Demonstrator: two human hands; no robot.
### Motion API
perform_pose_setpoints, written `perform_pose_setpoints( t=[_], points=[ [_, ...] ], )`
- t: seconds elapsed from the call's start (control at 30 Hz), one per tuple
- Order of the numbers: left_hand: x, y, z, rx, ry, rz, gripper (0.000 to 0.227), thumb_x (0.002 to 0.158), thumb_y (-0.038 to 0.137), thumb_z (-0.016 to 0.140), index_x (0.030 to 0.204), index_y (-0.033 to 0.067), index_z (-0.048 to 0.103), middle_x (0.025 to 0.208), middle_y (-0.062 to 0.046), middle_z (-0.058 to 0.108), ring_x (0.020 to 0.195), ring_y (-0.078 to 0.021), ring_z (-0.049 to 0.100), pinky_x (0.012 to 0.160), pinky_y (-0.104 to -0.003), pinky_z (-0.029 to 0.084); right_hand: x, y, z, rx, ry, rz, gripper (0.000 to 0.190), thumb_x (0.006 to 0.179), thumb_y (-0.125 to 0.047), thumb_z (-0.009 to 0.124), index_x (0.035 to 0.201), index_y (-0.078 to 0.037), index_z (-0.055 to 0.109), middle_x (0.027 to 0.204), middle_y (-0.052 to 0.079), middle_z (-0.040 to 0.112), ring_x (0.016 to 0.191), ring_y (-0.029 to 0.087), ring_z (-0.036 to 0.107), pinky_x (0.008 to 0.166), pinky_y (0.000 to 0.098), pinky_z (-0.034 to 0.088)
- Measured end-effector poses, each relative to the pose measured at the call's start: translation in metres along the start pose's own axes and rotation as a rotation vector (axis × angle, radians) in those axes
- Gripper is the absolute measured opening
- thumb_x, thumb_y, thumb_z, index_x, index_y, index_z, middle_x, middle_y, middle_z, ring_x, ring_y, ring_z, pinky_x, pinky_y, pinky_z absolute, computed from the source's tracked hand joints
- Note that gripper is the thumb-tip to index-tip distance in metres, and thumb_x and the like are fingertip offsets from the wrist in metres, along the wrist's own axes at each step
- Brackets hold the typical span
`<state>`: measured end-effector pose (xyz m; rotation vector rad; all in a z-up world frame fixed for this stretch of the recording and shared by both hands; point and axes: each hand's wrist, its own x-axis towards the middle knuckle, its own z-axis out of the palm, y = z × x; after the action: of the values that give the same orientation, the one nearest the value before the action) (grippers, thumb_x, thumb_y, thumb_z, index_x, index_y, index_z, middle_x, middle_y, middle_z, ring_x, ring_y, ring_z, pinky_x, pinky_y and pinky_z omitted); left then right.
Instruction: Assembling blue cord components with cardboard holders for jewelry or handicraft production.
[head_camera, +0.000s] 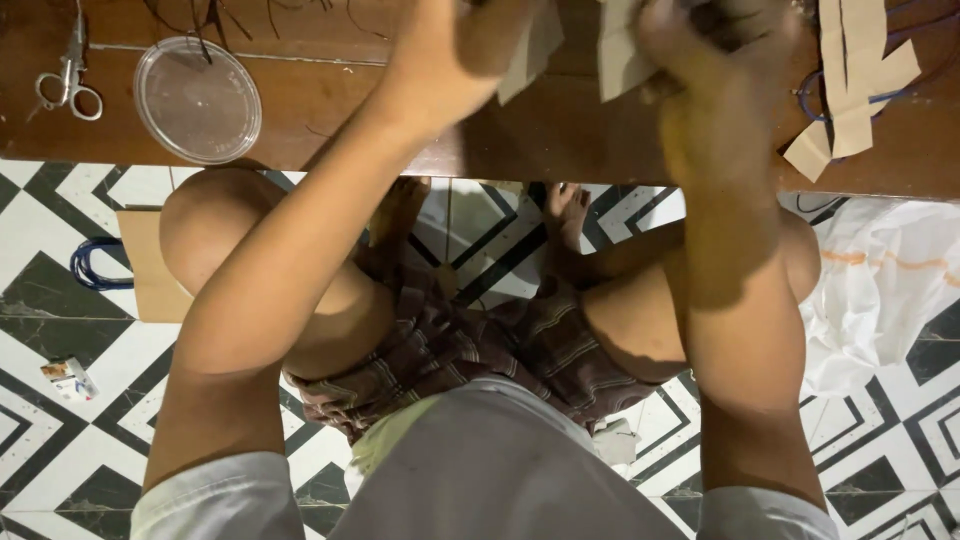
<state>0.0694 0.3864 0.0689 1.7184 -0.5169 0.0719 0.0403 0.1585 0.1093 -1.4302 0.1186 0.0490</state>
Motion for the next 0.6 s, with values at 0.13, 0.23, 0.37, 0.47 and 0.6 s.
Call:
perform_pose_setpoints(
  t=[0.13, 0.23, 0.37, 0.47, 0.6],
  points=[
    [0.01, 0.021, 0.021, -0.188, -0.041, 0.044, 0.05, 0.108, 0.039, 0.056, 0.077, 0.0005, 0.065, 0.06, -0.004, 0.054, 0.042, -0.0095, 0.036, 0.038, -0.024, 0.019, -0.012, 0.013, 0.017, -0.055, -0.165, 0.112, 0.01, 0.102, -0.011, 0.074, 0.106, -0.004, 0.068, 0.079, 0.003, 0.065, 0.058, 0.009, 0.055, 0.051, 0.0201, 0.043],
    [-0.002, 0.033, 0.026, -0.227, 0.023, -0.181, 0.04, 0.099, 0.039, 0.061, 0.088, 0.0018, 0.07, 0.069, -0.006, 0.067, 0.056, -0.0104, 0.061, 0.048, -0.02, 0.047, -0.026, 0.014, 0.024, -0.116, -0.351, 0.01, 0.006, 0.107, -0.001, 0.069, 0.108, 0.004, 0.067, 0.08, 0.009, 0.065, 0.057, 0.013, 0.055, 0.055, 0.0224, 0.047],
    [-0.027, 0.058, 0.01, -0.52, -0.024, -0.415, 0.037, 0.096, 0.044, 0.061, 0.105, 0.0083, 0.066, 0.092, -0.007, 0.07, 0.093, -0.0205, 0.076, 0.061, -0.023, 0.06, -0.042, 0.035, 0.021, -0.143, -0.35, 0.102, 0.01, 0.103, -0.007, 0.073, 0.101, 0.002, 0.07, 0.075, 0.006, 0.065, 0.052, 0.012, 0.059, 0.05, 0.0214, 0.052],
    [-0.054, 0.051, 0.003, -0.358, -0.149, -0.401, 0.047, 0.102, 0.049, 0.046, 0.097, 0.0055, 0.062, 0.085, -0.006, 0.07, 0.076, -0.0139, 0.074, 0.071, -0.026, 0.069, -0.056, 0.047, 0.018, -0.21, -0.447, -0.007, 0.009, 0.105, 0.003, 0.072, 0.107, 0.01, 0.067, 0.083, 0.014, 0.07, 0.062, 0.017, 0.067, 0.059, 0.0239, 0.059],
    [-0.074, 0.055, -0.006, -0.415, 0.014, -0.431, 0.035, 0.102, 0.033, 0.042, 0.086, 0.0073, 0.06, 0.078, -0.004, 0.058, 0.068, -0.0111, 0.053, 0.073, -0.026, 0.049, -0.068, 0.041, 0.024, -0.224, -0.497, 0.041, 0.016, 0.108, -0.006, 0.069, 0.115, 0.008, 0.068, 0.086, 0.014, 0.07, 0.064, 0.016, 0.065, 0.055, 0.0211, 0.053]
  ],
)
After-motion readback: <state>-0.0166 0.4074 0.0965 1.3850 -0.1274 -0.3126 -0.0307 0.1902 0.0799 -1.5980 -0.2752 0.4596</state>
